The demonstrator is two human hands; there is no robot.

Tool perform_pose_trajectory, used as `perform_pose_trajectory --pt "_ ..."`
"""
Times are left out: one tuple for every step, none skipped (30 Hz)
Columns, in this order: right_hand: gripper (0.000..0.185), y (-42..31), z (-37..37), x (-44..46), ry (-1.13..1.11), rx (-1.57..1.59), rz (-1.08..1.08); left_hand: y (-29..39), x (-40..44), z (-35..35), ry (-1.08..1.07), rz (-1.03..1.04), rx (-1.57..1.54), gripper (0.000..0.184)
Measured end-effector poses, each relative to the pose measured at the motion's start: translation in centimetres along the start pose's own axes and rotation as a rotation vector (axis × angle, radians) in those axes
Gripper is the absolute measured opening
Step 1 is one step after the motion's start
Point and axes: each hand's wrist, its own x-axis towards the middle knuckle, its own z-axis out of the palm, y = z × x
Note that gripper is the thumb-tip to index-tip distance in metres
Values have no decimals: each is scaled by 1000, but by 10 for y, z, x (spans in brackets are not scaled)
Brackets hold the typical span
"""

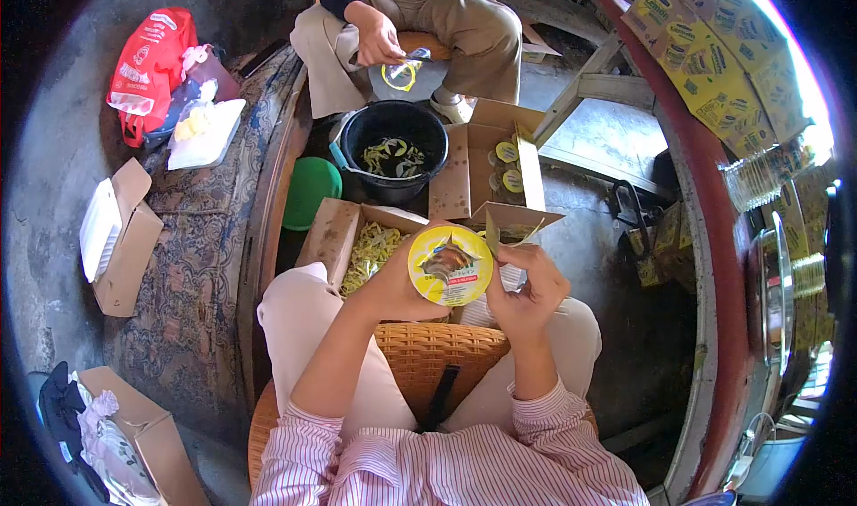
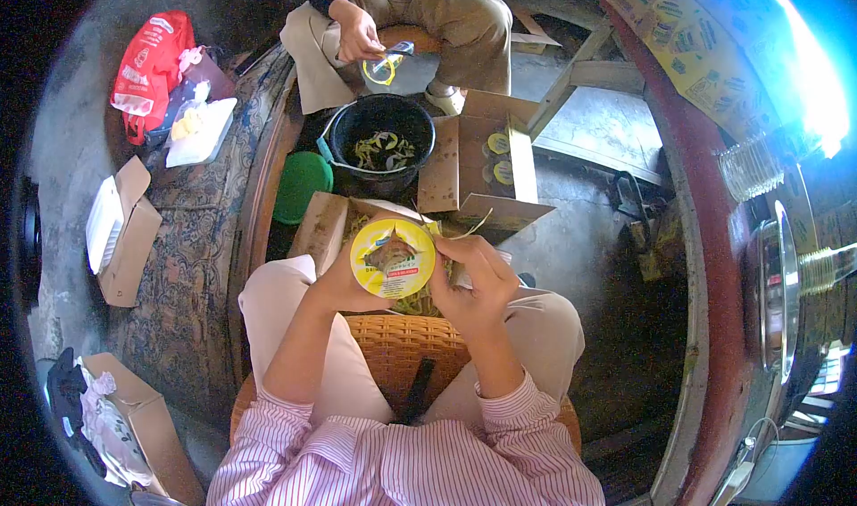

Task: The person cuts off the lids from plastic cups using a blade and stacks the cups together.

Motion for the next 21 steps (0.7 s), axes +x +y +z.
perform_pose_trajectory --pt "17 -1 1 0 9 0 2 -2 -1 0 13 -5 -17 73" --pt "17 -1 1 0 17 1 4 -4 -3 1 26 -9 -34 73" --pt "16 -1 2 0 44 5 17 -6 -4 1 40 -32 -82 73" --pt "16 -2 3 0 71 9 31 -7 -5 2 54 -54 -130 73" --pt "15 -2 4 0 98 13 44 -8 -6 2 68 -76 -178 74" --pt "15 -1 3 0 105 24 64 -7 -6 1 75 -74 -167 73" --pt "14 -1 3 -1 113 34 85 -4 -6 -2 81 -71 -155 73" --pt "13 0 3 -1 122 45 107 -3 -6 -4 87 -69 -144 73" --pt "13 1 3 -1 99 42 148 -3 -6 -6 95 -44 -139 73" --pt "12 3 4 0 77 41 189 -4 -6 -8 103 -20 -134 72" --pt "12 5 5 0 55 40 230 -4 -6 -10 111 5 -128 72" --pt "12 10 7 -2 -40 38 300 -3 -4 -12 121 59 -88 71" --pt "13 19 10 -6 -136 35 370 -2 -2 -14 130 114 -48 71" --pt "14 28 13 -12 -231 33 439 -2 -1 -15 139 170 -7 71" --pt "18 42 18 -22 -314 15 443 -3 -1 -15 150 148 -38 70" --pt "22 58 24 -34 -397 -4 447 -6 -3 -16 161 126 -70 70" --pt "26 70 30 -45 -481 -23 452 -8 -4 -17 172 102 -102 69" --pt "32 75 34 -49 -556 -35 511 -9 -5 -17 182 101 -99 69" --pt "37 79 37 -53 -630 -47 569 -10 -4 -16 193 101 -96 68" --pt "42 84 40 -58 -706 -61 628 -11 -4 -16 203 100 -95 68" --pt "39 90 42 -66 -714 -99 570 -12 -5 -17 193 118 -68 68"
